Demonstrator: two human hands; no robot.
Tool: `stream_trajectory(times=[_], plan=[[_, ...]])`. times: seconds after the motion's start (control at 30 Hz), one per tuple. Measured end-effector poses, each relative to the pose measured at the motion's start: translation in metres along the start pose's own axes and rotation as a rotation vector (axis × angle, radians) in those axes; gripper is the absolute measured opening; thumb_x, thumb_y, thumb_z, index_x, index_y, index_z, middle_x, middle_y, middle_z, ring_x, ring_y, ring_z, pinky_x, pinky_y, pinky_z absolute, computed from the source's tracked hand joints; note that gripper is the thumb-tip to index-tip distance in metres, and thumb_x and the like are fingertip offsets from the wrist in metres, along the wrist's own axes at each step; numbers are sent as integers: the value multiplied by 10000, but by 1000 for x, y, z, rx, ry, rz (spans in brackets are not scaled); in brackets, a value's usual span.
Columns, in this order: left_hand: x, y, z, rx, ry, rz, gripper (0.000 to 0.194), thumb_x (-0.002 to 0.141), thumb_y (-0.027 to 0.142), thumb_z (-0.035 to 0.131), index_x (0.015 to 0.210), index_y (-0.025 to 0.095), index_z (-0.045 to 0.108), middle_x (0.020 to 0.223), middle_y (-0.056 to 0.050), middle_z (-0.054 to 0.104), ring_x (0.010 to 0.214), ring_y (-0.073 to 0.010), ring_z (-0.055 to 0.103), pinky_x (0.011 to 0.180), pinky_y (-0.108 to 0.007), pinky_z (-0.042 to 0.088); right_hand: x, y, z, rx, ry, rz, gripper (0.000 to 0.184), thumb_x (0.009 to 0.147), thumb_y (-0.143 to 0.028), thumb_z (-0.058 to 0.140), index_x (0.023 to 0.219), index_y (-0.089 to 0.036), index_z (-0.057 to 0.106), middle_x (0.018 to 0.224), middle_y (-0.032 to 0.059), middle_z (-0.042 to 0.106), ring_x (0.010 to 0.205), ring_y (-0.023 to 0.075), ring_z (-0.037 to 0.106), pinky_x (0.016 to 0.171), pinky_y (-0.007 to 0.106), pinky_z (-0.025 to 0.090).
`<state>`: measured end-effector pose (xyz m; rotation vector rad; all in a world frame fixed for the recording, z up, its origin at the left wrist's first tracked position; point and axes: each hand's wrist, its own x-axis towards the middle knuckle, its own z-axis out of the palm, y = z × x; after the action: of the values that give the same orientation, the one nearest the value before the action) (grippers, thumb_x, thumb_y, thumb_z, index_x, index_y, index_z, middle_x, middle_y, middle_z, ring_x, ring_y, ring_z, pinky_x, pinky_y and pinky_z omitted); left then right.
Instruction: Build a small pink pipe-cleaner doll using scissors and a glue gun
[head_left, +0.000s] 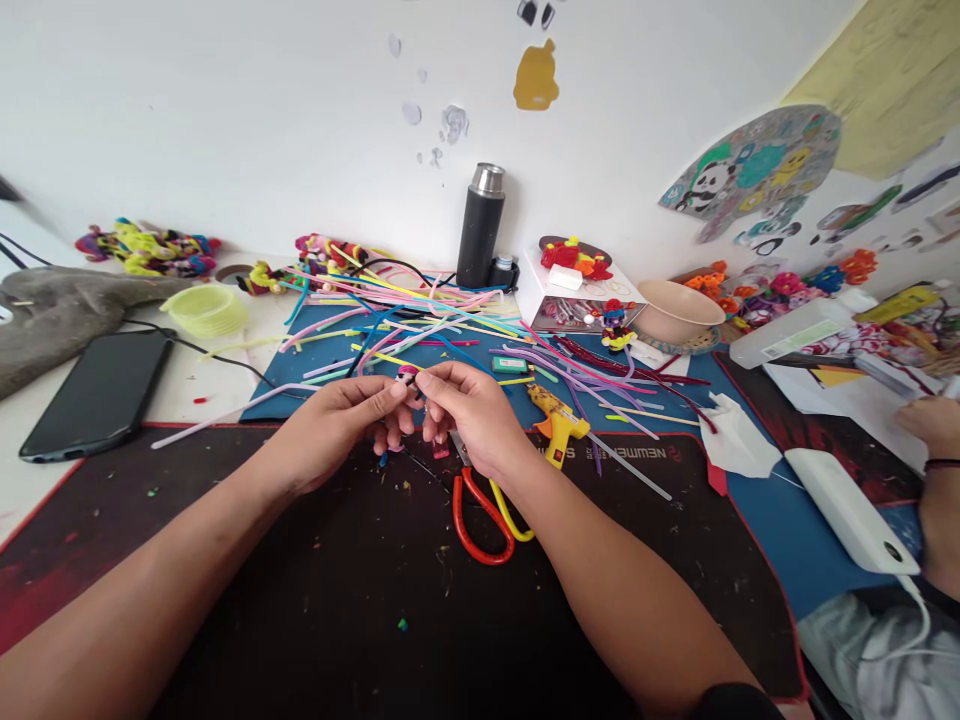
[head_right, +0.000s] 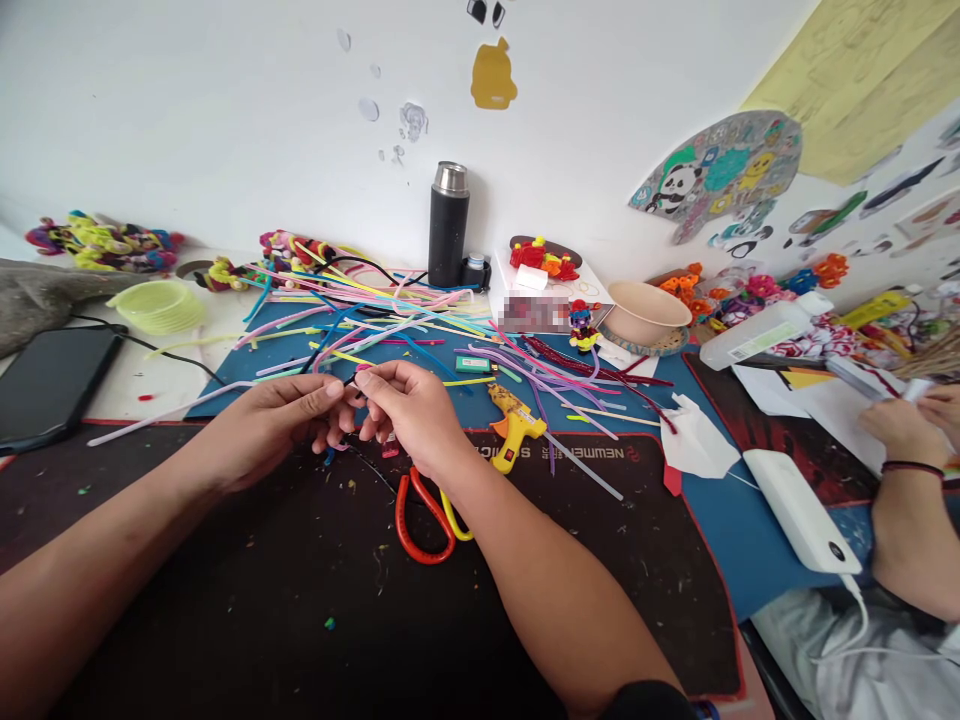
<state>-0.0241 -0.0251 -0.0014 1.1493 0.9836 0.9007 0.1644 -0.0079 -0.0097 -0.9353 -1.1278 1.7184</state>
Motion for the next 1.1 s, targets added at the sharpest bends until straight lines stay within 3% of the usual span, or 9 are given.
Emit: stream_trajectory(times=[0.4, 0.87, 1.1], plan=[[0, -3, -2, -135, -8, -79, 564, 796, 711, 872, 784, 151, 811, 732, -77, 752, 598, -158, 662, 517, -227, 500, -1, 0, 0, -12, -14, 9, 375, 833, -532, 845, 927, -205, 688, 612, -78, 589, 479, 114, 611, 458, 236, 427], [0, 1, -2, -54, 4, -70, 439, 772, 598, 927, 751, 177, 807, 726, -73, 764, 602, -162, 644, 530, -243, 487, 0, 1, 1, -62, -19, -4, 444, 807, -595, 862, 931, -213, 672, 626, -70, 609, 478, 113, 615, 436, 230, 432], [0, 5, -2, 15, 18, -57, 435, 663, 577, 993, 715, 186, 810, 718, -56, 768, 596, -152, 641, 526, -234, 474, -1, 2, 1, -90, -17, -9, 449, 815, -602, 857, 950, -216, 671, 615, -68, 615, 484, 118, 626, 431, 224, 434]])
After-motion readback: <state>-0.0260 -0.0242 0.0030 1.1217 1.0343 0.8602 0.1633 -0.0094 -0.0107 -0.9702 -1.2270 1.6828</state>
